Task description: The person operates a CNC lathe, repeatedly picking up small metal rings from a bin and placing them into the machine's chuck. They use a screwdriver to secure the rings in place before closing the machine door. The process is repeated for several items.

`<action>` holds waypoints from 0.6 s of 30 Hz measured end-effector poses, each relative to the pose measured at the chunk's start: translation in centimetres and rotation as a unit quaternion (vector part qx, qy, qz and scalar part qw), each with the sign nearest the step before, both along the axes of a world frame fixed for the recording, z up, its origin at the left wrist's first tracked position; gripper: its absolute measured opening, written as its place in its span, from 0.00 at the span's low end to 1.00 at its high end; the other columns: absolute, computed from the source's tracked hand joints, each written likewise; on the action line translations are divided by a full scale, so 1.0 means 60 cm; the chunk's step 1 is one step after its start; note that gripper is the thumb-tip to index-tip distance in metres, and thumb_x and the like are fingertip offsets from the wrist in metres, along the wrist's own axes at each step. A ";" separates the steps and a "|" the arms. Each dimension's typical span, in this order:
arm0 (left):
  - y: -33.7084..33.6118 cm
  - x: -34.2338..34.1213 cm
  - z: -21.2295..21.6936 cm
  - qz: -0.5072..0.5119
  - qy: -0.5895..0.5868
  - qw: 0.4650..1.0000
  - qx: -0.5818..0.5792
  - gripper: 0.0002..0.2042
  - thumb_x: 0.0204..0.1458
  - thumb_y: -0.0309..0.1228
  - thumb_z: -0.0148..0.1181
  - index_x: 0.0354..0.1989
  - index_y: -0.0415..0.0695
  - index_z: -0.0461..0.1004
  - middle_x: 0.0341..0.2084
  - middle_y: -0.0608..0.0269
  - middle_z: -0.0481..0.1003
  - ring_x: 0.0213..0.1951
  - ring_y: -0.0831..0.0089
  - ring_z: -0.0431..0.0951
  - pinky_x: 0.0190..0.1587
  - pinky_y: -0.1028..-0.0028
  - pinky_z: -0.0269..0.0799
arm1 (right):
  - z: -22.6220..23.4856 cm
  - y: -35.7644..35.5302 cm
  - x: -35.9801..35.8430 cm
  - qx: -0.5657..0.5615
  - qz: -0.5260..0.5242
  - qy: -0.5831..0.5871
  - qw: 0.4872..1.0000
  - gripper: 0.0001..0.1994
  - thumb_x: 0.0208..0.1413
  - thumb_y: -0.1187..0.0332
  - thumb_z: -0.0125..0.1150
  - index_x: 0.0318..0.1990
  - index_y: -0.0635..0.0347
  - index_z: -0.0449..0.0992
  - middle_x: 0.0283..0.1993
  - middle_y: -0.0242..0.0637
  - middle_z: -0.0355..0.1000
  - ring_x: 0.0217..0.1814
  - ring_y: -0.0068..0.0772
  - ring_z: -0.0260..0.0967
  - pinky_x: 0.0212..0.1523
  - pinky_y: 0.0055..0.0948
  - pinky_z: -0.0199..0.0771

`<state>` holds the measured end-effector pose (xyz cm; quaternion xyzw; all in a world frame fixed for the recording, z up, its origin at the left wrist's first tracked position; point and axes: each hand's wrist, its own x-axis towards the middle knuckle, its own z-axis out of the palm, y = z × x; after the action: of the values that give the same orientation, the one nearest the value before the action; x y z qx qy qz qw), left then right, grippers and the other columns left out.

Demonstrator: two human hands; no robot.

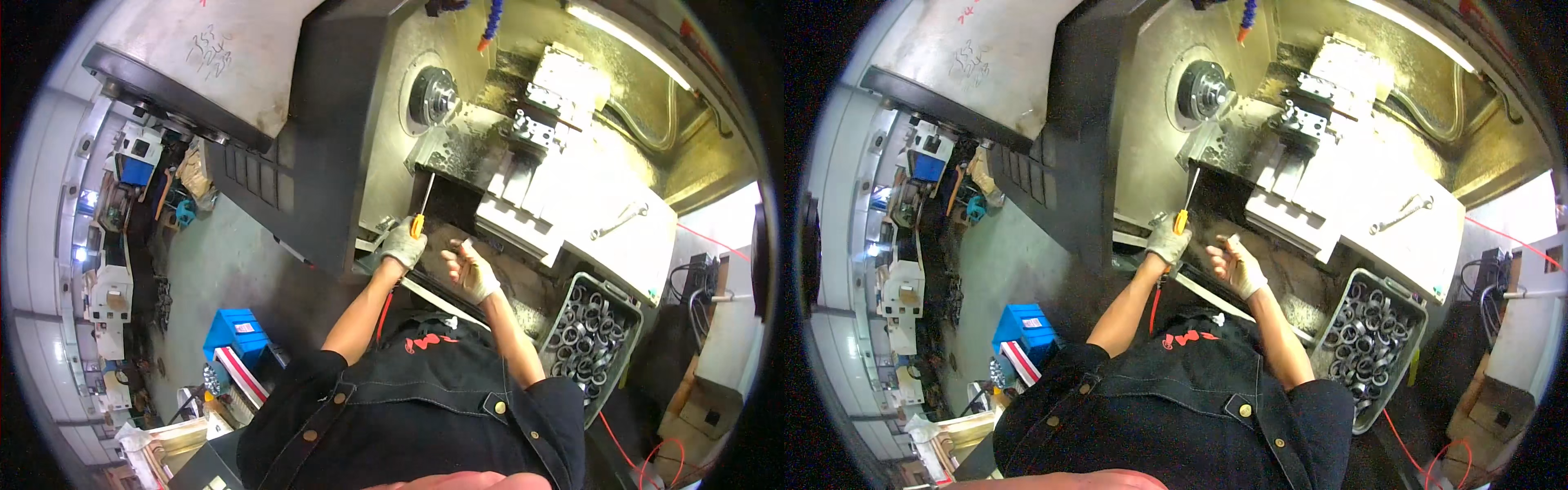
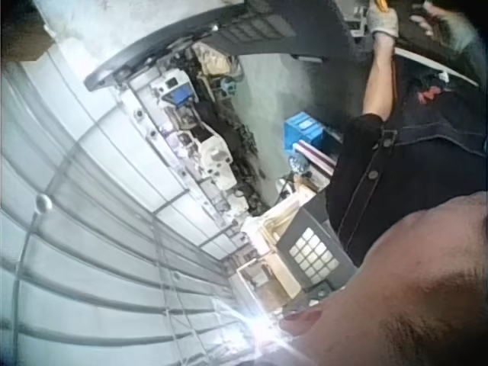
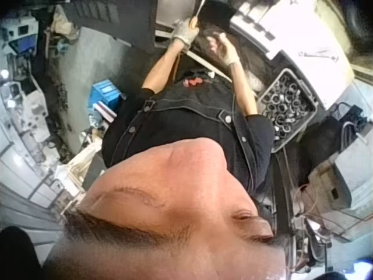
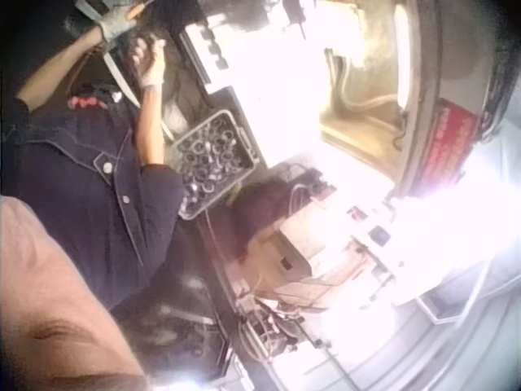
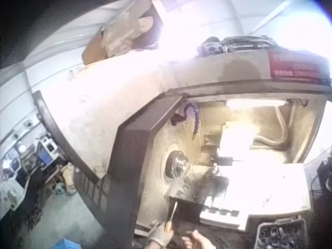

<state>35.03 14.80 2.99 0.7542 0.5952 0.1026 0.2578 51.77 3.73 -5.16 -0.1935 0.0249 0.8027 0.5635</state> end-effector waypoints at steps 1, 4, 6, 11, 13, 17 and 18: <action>0.010 0.005 0.003 0.001 0.006 1.000 0.028 0.18 0.43 0.37 0.56 0.44 0.45 0.68 0.33 0.43 0.75 0.38 0.46 0.76 0.40 0.56 0.71 | 0.010 0.028 0.017 0.024 0.002 -0.073 0.997 0.19 0.59 0.56 0.55 0.54 0.52 0.66 0.42 0.41 0.73 0.31 0.27 0.70 0.28 0.25 0.72; 0.031 0.012 0.024 0.028 -0.010 0.998 0.051 0.16 0.43 0.37 0.56 0.42 0.46 0.70 0.31 0.45 0.76 0.36 0.46 0.76 0.40 0.55 0.71 | 0.067 0.139 0.046 0.171 -0.070 -0.161 0.969 0.18 0.55 0.60 0.58 0.51 0.55 0.68 0.40 0.40 0.74 0.31 0.25 0.70 0.27 0.23 0.70; 0.044 0.020 0.037 0.044 -0.021 0.998 0.027 0.15 0.44 0.36 0.56 0.41 0.46 0.70 0.30 0.45 0.76 0.36 0.45 0.76 0.40 0.55 0.71 | 0.084 0.235 0.065 0.136 -0.113 -0.147 0.973 0.15 0.54 0.62 0.59 0.47 0.56 0.69 0.46 0.41 0.73 0.43 0.36 0.71 0.41 0.33 0.72; 0.045 0.045 0.081 0.003 0.006 1.000 -0.009 0.15 0.45 0.37 0.54 0.41 0.43 0.71 0.32 0.40 0.75 0.40 0.43 0.74 0.43 0.53 0.70 | 0.073 0.452 0.155 0.010 -0.203 -0.284 0.937 0.21 0.52 0.62 0.61 0.49 0.55 0.60 0.50 0.41 0.68 0.45 0.37 0.71 0.38 0.33 0.74; 0.045 0.031 0.068 -0.002 0.026 1.000 0.001 0.15 0.45 0.37 0.53 0.40 0.44 0.71 0.32 0.41 0.75 0.39 0.43 0.75 0.43 0.53 0.70 | 0.082 0.503 0.161 -0.030 -0.190 -0.309 0.932 0.28 0.49 0.61 0.65 0.55 0.56 0.58 0.55 0.42 0.65 0.52 0.41 0.67 0.41 0.38 0.73; 0.049 0.008 0.065 0.016 -0.017 1.000 0.005 0.14 0.45 0.36 0.53 0.40 0.45 0.71 0.31 0.43 0.76 0.38 0.44 0.76 0.42 0.54 0.71 | 0.113 0.560 0.139 -0.074 -0.213 -0.367 0.903 0.37 0.44 0.61 0.71 0.58 0.57 0.56 0.60 0.42 0.61 0.58 0.43 0.62 0.41 0.45 0.71; 0.049 0.006 0.062 0.018 -0.023 1.000 0.008 0.14 0.45 0.36 0.53 0.39 0.45 0.71 0.31 0.43 0.76 0.37 0.44 0.76 0.42 0.54 0.71 | 0.119 0.571 0.135 -0.089 -0.219 -0.374 0.897 0.38 0.42 0.61 0.72 0.58 0.57 0.56 0.60 0.42 0.60 0.58 0.42 0.62 0.41 0.46 0.71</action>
<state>35.41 17.76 6.74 0.7427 0.6019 0.1289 0.2636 59.89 37.98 1.98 -0.5186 -0.0746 0.5221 0.6730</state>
